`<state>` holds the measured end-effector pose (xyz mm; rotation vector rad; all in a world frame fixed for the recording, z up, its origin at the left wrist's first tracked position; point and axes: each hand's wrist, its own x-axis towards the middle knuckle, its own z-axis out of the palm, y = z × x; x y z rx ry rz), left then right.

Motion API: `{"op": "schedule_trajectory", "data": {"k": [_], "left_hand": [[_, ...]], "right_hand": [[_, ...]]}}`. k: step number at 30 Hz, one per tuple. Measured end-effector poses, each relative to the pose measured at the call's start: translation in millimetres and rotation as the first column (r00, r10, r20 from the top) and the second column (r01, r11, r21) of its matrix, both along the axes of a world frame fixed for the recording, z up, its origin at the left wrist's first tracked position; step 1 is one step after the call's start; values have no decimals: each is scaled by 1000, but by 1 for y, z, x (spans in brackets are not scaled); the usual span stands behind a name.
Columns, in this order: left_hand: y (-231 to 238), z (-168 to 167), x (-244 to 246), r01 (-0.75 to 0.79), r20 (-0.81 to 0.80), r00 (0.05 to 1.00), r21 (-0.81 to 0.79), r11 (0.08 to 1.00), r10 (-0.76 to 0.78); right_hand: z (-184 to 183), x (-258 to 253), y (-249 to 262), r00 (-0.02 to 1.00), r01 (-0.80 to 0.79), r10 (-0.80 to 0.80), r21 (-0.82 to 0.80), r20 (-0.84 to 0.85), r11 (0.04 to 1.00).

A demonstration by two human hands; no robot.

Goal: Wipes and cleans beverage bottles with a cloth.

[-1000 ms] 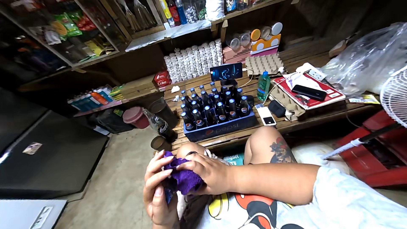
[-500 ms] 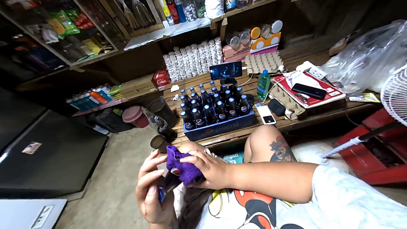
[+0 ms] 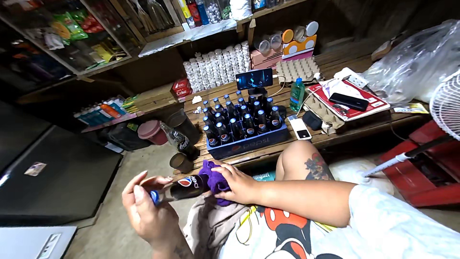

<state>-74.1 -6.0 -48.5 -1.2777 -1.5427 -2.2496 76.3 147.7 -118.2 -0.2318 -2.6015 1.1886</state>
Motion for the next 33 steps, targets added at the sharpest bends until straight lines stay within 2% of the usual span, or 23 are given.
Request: {"op": "schedule_trajectory", "data": {"k": [2, 4, 6, 9, 12, 16, 22, 33], "left_hand": [[5, 7, 2, -55, 169, 984, 26, 998, 49], [8, 7, 4, -53, 272, 962, 118, 992, 19], [8, 0, 5, 10, 229, 971, 226, 974, -63], [6, -6, 4, 191, 52, 974, 331, 924, -220], [2, -4, 7, 292, -84, 957, 280, 915, -280], [-7, -4, 4, 476, -216, 874, 192, 858, -436], [-1, -12, 1, 627, -184, 776, 119, 770, -604], [-2, -16, 8, 585, -179, 808, 138, 799, -561]], "right_hand": [[-2, -1, 0, 1000, 7, -7, 4, 24, 1000], [-4, -1, 0, 1000, 6, -7, 10, 28, 1000], [-5, -1, 0, 1000, 9, -9, 9, 26, 1000], [-5, 0, 0, 999, 11, -11, -2, 47, 1000], [-5, 1, 1, 999, 6, -5, -7, 45, 1000], [-6, 1, 2, 998, 8, -6, -20, 60, 1000], [-6, -2, 1, 992, 5, -1, -32, 127, 999], [-5, -1, 0, 992, 6, -1, -39, 123, 999]]}}
